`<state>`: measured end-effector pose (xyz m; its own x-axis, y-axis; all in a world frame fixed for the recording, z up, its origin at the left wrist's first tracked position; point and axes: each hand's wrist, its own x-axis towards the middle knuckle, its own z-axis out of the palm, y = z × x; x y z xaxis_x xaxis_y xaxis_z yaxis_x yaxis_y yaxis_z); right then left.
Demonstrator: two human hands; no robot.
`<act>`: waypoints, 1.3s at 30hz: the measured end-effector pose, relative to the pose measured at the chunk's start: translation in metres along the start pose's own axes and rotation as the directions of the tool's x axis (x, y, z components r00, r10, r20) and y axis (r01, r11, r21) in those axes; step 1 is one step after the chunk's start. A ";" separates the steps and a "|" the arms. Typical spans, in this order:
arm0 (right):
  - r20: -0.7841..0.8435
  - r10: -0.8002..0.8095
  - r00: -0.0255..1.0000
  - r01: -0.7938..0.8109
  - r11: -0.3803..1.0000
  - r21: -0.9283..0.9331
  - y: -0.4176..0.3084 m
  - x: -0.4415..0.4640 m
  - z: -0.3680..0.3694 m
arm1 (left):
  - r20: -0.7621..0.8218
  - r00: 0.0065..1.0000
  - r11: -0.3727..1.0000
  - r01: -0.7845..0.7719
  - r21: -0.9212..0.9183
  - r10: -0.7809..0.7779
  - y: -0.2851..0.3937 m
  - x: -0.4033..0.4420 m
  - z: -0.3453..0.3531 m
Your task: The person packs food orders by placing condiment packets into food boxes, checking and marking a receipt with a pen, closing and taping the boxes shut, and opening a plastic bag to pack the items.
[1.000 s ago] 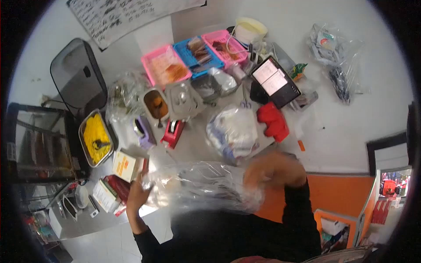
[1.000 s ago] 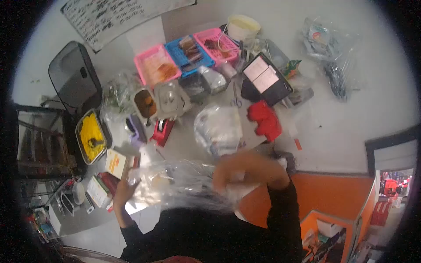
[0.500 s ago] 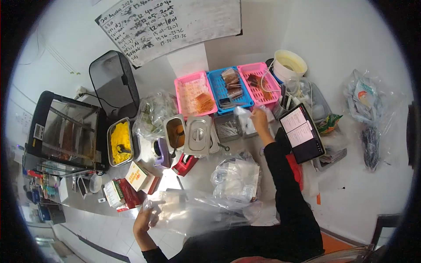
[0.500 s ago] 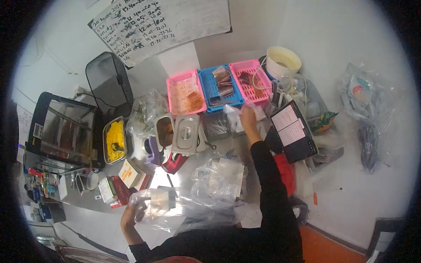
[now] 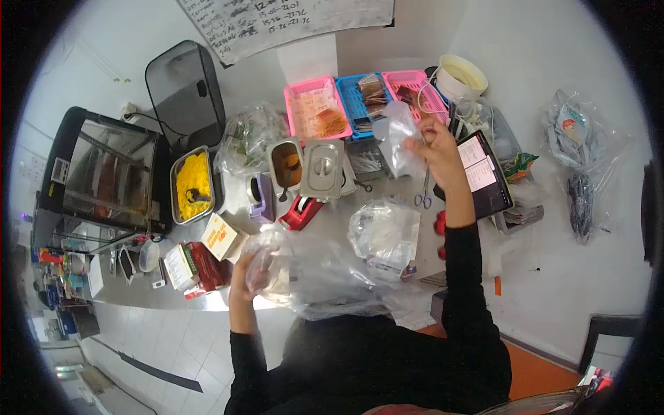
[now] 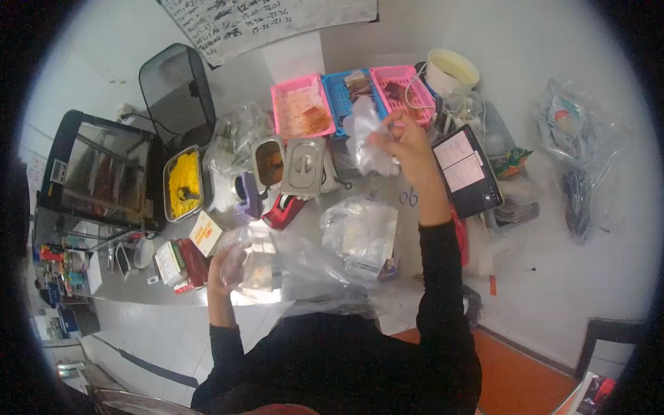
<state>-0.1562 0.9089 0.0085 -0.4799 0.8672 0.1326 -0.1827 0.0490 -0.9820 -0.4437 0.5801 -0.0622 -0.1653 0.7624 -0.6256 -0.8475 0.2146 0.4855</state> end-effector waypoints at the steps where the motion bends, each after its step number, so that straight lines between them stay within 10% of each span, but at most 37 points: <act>1: -0.019 -0.041 0.999 0.042 0.995 0.089 -0.008 -0.019 0.023 | 0.127 0.992 0.994 0.027 -0.104 -0.014 -0.001 0.004 0.000; 4: 0.082 -0.095 0.992 0.084 0.989 0.121 0.020 -0.113 0.106 | 0.171 0.983 0.966 -0.023 -0.256 0.069 -0.011 0.005 0.007; 6: 0.591 -0.329 0.737 0.421 0.907 -0.020 0.109 -0.168 0.160 | 0.110 0.985 0.961 -0.103 -0.257 0.135 -0.007 0.003 0.009; 8: 0.806 0.335 0.489 0.090 0.899 -0.428 0.155 -0.228 0.138 | 0.061 0.978 0.957 -0.184 -0.224 0.202 0.005 -0.008 0.004; 9: 0.855 0.373 0.360 0.373 0.782 -0.499 0.171 -0.236 0.128 | 0.039 0.970 0.952 -0.227 -0.203 0.240 0.012 -0.012 0.004; 12: 0.938 -0.080 0.338 0.268 0.963 -0.015 0.078 -0.141 0.123 | -0.227 0.934 0.958 -0.285 -0.005 0.277 0.014 -0.018 -0.007; 13: 0.848 0.256 0.464 -0.209 0.962 -0.176 0.025 -0.106 0.098 | -0.291 0.920 0.959 -0.283 -0.024 0.264 0.011 -0.020 -0.011; 15: 0.360 0.055 0.931 0.009 0.985 -0.174 0.019 -0.037 0.047 | -0.250 0.923 0.955 -0.270 0.120 0.293 0.005 -0.021 -0.017; 16: 0.071 0.063 0.996 -0.035 0.939 -0.341 0.029 0.003 0.029 | -0.280 0.907 0.948 -0.289 0.134 0.316 0.001 -0.021 -0.013; 17: 0.024 -0.303 0.953 0.236 0.685 -0.690 0.117 0.058 -0.024 | -0.313 0.888 0.941 -0.304 0.149 0.337 -0.004 -0.023 -0.008; 19: -0.041 -0.264 0.964 0.048 0.323 -0.945 0.228 0.097 -0.079 | -0.316 0.882 0.937 -0.318 0.147 0.349 -0.015 -0.026 -0.004; 22: -0.156 -0.194 0.968 -0.125 0.164 -0.979 0.281 0.104 -0.089 | -0.288 0.887 0.931 -0.325 0.166 0.361 -0.022 -0.027 -0.002; 30: 0.053 -0.323 0.945 0.189 0.405 -0.894 0.220 0.116 -0.111 | -0.303 0.892 0.941 -0.298 0.161 0.335 -0.019 -0.019 0.002; 33: -0.063 -0.164 0.984 0.045 0.581 -0.812 0.172 0.108 -0.108 | -0.363 0.862 0.934 -0.304 0.189 0.354 -0.018 -0.019 0.015; 37: -0.061 0.223 0.973 -0.221 0.975 0.034 0.074 0.074 -0.078 | -0.418 0.822 0.922 -0.343 0.178 0.386 -0.018 -0.014 0.012; 39: -0.011 0.094 0.996 -0.092 0.993 0.078 0.015 0.034 -0.037 | -0.309 0.870 0.923 -0.352 0.158 0.385 -0.017 -0.012 0.007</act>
<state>-0.1439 0.9572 -0.0069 -0.4856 0.8733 0.0386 -0.2042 -0.0703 -0.9764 -0.4240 0.5710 -0.0587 -0.6255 0.5572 -0.5461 -0.6443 0.0259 0.7644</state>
